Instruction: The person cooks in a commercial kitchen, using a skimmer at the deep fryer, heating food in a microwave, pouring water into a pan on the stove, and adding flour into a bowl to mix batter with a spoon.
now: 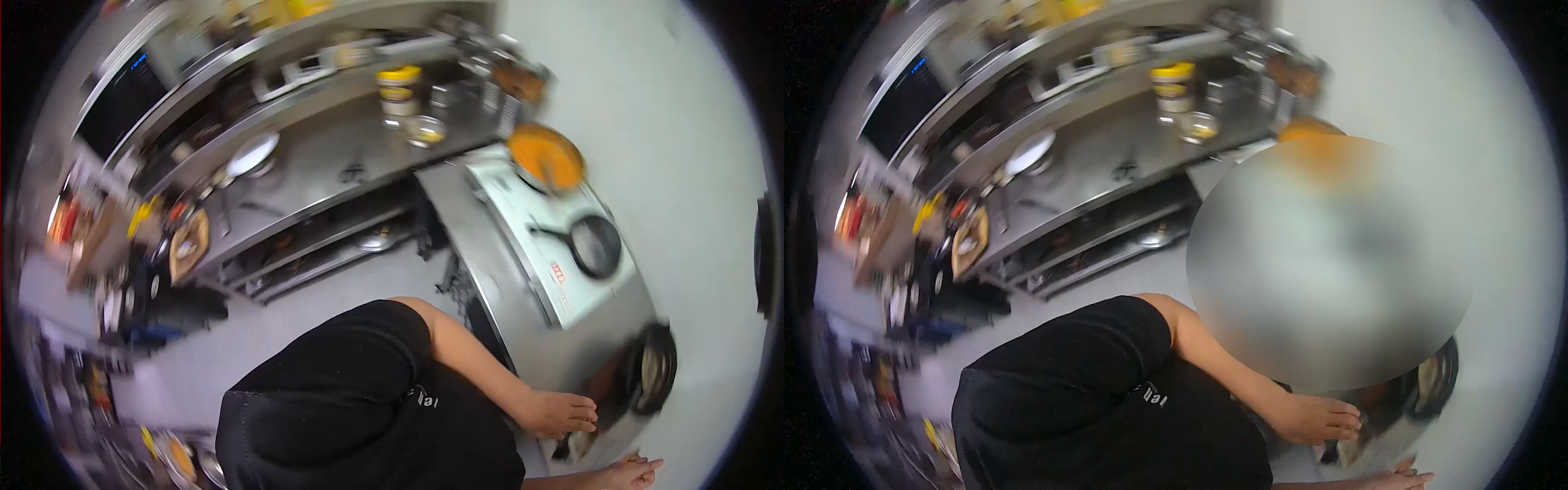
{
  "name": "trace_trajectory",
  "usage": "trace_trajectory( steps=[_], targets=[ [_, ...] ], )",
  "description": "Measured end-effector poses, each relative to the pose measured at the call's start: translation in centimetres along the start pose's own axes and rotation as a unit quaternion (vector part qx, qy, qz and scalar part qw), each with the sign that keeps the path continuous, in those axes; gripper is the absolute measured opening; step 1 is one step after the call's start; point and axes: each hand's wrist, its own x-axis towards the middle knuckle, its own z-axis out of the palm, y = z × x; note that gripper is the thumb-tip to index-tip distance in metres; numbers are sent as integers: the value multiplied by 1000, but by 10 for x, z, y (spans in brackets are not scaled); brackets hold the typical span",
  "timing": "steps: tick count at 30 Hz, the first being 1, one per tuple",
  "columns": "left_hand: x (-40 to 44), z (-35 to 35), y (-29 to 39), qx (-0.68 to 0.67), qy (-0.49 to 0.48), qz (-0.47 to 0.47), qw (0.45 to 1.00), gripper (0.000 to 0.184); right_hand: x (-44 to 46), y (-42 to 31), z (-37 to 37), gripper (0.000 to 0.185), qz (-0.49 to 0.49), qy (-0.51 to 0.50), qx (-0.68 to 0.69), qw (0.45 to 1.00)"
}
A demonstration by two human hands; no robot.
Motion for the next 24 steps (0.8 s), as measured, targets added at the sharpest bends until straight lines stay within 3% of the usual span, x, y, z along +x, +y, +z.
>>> trace_trajectory(
  steps=[1, 2, 3, 4, 5, 7, 8, 9, 12, 13, 14, 15, 16, 17, 18, 20, 21, 23, 24],
  targets=[
    [-20, -35, -1, 45, 20, -19, 999, 60, -27, -15, 40, 25, -35, -89, 58, 994],
    [-45, -70, 1, 53, 66, -51, 995, 59, -77, -46, 71, 23, -27, -158, 150, 976],
    [-73, -103, 8, 59, 113, -79, 989, 58, -127, -78, 103, 37, -8, -225, 237, 945],
    [-127, -163, 30, 122, 142, -102, 977, 58, -218, -105, 151, 46, 26, -394, 260, 881],
    [-164, -191, 49, 176, 194, -181, 948, 57, -278, -138, 158, 50, 57, -493, 350, 795],
    [-238, -242, 89, 263, 293, -286, 874, 55, -405, -192, 166, 46, 62, -584, 418, 693],
    [-269, -261, 115, 297, 337, -314, 836, 55, -461, -211, 162, 40, -4, -627, 411, 662],
    [-301, -279, 140, 334, 354, -340, 805, 56, -518, -234, 156, 28, 7, -657, 381, 650],
    [-391, -325, 209, 430, 394, -407, 703, 58, -677, -309, 124, 12, 79, -759, 464, 451],
    [-418, -335, 229, 453, 415, -430, 662, 59, -725, -342, 107, 16, 2, -770, 462, 440],
    [-440, -343, 250, 476, 433, -453, 618, 59, -769, -381, 94, 20, -15, -803, 466, 370],
    [-457, -350, 269, 498, 447, -469, 577, 59, -814, -414, 84, 24, -28, -818, 462, 343],
    [-474, -357, 288, 518, 457, -486, 535, 60, -865, -441, 90, 24, -176, -793, 457, 363],
    [-489, -363, 305, 518, 458, -489, 531, 60, -913, -473, 80, 23, -270, -733, 491, 386],
    [-503, -369, 320, 528, 471, -501, 499, 60, -942, -513, 67, 18, -360, -657, 562, 351],
    [-527, -381, 343, 536, 486, -514, 461, 60, -1023, -564, 71, 42, -487, -520, 590, 379],
    [-537, -387, 355, 553, 486, -527, 424, 61, -1054, -588, 75, 44, -509, -509, 570, 396],
    [-562, -396, 374, 574, 506, -535, 359, 61, -1120, -633, 101, 41, -575, -389, 565, 445],
    [-571, -400, 384, 580, 513, -543, 325, 61, -1129, -648, 99, 38, -546, -412, 563, 464]
  ],
)
